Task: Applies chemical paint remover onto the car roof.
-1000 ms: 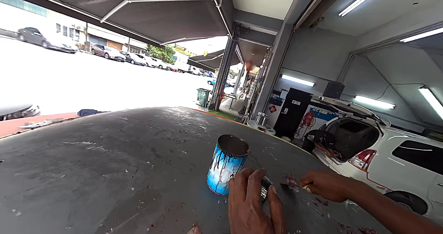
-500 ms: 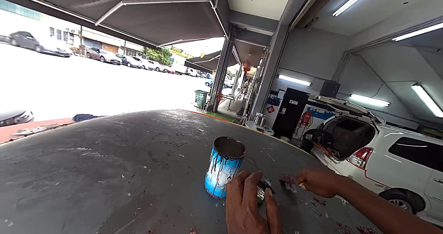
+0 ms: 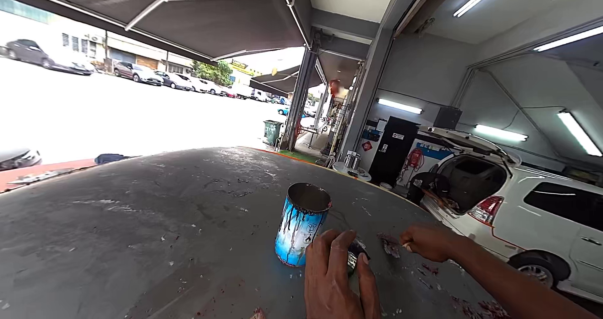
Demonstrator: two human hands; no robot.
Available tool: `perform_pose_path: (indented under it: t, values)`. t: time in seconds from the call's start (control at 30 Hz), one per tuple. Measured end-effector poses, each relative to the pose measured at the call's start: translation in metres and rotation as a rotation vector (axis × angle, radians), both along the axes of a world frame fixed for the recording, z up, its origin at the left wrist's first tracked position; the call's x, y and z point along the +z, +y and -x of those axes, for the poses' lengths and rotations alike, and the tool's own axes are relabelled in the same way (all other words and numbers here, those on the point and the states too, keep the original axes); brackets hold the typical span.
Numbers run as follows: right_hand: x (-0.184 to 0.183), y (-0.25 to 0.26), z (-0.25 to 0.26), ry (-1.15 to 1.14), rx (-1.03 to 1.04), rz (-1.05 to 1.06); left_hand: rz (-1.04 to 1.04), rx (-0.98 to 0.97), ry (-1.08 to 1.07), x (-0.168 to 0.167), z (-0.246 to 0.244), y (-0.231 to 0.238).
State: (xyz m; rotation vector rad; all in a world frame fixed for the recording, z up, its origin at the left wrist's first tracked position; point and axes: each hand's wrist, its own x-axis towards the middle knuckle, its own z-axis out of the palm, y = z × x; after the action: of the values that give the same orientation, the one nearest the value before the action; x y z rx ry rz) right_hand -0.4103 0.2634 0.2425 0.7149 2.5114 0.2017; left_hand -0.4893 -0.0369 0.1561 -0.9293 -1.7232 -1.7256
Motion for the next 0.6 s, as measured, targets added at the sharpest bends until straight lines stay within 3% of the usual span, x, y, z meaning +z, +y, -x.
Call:
perform_pose_path:
  t: [0.27, 0.47, 0.6]
  values:
    - [0.019, -0.005, -0.005, -0.058, 0.035, 0.037, -0.002, -0.010, -0.011, 0.000, -0.002, 0.000]
    - [0.001, -0.013, -0.022, 0.031, -0.034, -0.016, -0.023, 0.027, -0.011, -0.001, 0.002, -0.002]
    - [0.008, -0.004, -0.010, 0.028, -0.001, 0.031, -0.025, 0.032, -0.001, -0.003, 0.005, 0.002]
